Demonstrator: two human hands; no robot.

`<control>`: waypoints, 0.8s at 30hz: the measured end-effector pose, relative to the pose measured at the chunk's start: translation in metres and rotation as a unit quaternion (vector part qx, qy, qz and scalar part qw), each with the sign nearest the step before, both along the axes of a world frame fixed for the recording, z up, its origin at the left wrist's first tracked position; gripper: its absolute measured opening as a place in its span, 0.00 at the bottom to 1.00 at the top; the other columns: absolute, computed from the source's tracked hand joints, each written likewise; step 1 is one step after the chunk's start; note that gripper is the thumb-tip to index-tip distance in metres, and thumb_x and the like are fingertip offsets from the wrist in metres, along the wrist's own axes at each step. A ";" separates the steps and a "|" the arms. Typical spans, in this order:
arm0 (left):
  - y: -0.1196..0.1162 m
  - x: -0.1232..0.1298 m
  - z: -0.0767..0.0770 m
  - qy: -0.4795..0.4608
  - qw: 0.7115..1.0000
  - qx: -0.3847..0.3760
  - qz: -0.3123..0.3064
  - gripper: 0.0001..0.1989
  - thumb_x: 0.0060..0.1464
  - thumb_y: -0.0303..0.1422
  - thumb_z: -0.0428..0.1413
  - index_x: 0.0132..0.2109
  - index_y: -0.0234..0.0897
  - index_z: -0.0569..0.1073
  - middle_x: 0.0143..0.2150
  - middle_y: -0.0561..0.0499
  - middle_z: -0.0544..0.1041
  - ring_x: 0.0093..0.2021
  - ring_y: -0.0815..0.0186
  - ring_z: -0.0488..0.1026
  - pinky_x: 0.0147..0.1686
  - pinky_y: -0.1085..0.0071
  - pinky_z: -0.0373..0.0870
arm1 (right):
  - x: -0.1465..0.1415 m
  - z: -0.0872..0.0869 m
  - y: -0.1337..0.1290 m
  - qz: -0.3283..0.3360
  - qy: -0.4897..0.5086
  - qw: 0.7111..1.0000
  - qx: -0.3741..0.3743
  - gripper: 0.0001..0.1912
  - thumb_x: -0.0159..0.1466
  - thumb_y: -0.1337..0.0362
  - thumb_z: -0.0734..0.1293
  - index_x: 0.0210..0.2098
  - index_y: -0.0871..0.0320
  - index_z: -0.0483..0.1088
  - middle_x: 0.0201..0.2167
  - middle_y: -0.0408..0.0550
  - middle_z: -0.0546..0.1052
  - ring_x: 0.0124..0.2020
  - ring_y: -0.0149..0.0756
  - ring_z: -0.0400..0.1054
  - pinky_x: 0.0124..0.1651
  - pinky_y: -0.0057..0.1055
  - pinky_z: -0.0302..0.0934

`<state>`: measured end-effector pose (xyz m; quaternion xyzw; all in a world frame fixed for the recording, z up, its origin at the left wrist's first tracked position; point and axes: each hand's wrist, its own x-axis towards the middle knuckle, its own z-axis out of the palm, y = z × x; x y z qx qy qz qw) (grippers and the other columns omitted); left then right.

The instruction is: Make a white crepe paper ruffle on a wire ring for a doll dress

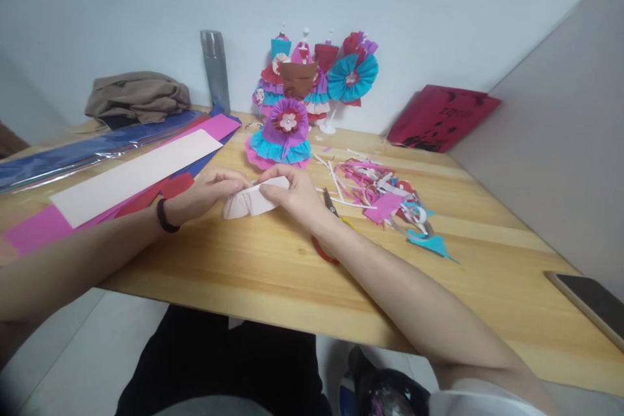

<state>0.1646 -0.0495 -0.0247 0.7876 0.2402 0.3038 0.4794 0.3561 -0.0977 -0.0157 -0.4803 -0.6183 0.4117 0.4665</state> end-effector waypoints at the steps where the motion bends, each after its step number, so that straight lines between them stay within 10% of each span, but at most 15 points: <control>1: -0.001 0.000 0.001 0.004 1.000 0.002 0.007 0.16 0.57 0.40 0.52 0.30 0.31 0.75 0.26 0.50 0.74 0.26 0.70 0.69 0.25 0.74 0.64 | -0.001 0.000 -0.001 -0.002 0.005 1.000 -0.001 0.11 0.47 0.59 0.69 0.28 0.58 0.70 0.22 0.41 0.72 0.23 0.31 0.64 0.28 0.29 0.57; 24: -0.017 0.007 0.010 0.015 1.000 -0.015 0.014 0.12 0.53 0.35 0.54 0.26 0.32 0.70 0.21 0.53 0.70 0.21 0.75 0.64 0.18 0.80 0.57 | -0.006 -0.007 -0.002 0.000 -0.020 0.999 0.028 0.11 0.47 0.60 0.69 0.28 0.59 0.72 0.22 0.40 0.71 0.23 0.28 0.60 0.27 0.27 0.54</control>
